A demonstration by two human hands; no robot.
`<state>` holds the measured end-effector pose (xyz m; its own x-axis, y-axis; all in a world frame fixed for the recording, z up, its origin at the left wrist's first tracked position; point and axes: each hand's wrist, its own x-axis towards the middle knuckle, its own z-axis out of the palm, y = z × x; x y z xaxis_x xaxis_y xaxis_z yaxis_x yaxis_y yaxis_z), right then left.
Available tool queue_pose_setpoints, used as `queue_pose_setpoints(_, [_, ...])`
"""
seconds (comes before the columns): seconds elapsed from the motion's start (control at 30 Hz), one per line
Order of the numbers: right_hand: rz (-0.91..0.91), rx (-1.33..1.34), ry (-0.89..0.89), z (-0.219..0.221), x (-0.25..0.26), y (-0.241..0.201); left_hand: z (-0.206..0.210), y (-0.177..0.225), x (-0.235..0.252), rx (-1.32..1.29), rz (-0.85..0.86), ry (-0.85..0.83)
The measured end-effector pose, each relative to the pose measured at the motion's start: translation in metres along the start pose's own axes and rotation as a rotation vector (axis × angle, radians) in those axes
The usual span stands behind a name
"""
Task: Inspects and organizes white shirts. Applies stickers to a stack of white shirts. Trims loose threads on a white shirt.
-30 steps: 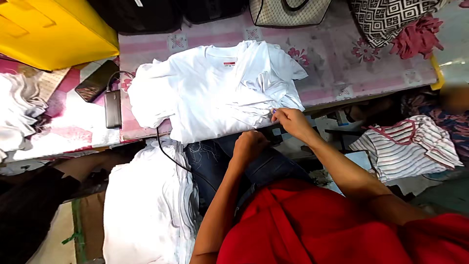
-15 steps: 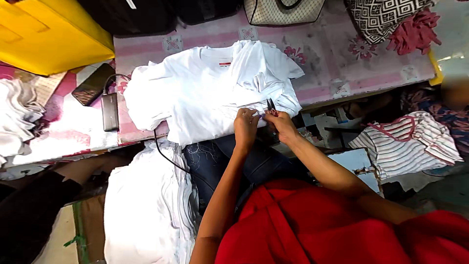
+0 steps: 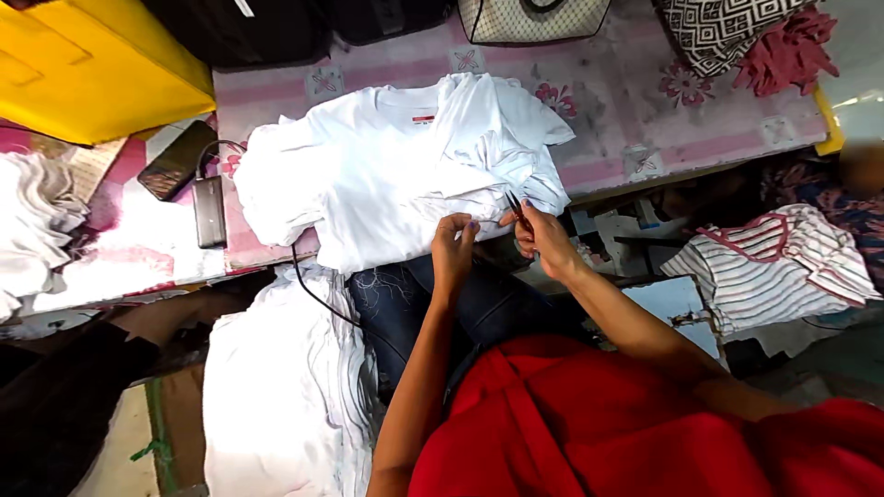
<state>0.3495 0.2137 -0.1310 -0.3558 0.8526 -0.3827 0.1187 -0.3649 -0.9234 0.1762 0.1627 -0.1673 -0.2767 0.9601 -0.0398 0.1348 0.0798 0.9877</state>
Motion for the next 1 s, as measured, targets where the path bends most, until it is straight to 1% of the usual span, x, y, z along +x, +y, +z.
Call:
queue_pose_setpoints(0.07, [0.098,0.024,-0.093,0.001,-0.008,-0.012,0.001,-0.002,-0.001,-0.007,0.015,-0.001])
queue_pose_setpoints(0.13, [0.175,0.011,-0.136,0.004,-0.008,-0.015,0.002,-0.004,0.001,0.015,0.039,0.004])
queue_pose_setpoints(0.37, [0.417,0.093,-0.146,0.008,0.002,-0.016,0.002,-0.002,0.002,0.039,0.01,0.016])
queue_pose_setpoints(0.73, [0.413,0.177,-0.02,0.026,0.011,-0.011,0.005,-0.007,0.003,0.131,0.095,0.025])
queue_pose_setpoints(0.87, [0.4,0.162,-0.034,0.023,0.009,-0.006,0.003,-0.007,0.001,0.162,0.131,0.018])
queue_pose_setpoints(0.93, [0.388,0.085,-0.099,0.013,0.004,-0.009,-0.003,-0.001,-0.008,0.231,0.123,-0.059])
queue_pose_setpoints(1.0, [0.302,-0.017,-0.119,0.0,-0.004,-0.012,-0.005,0.004,-0.019,0.32,0.109,-0.249])
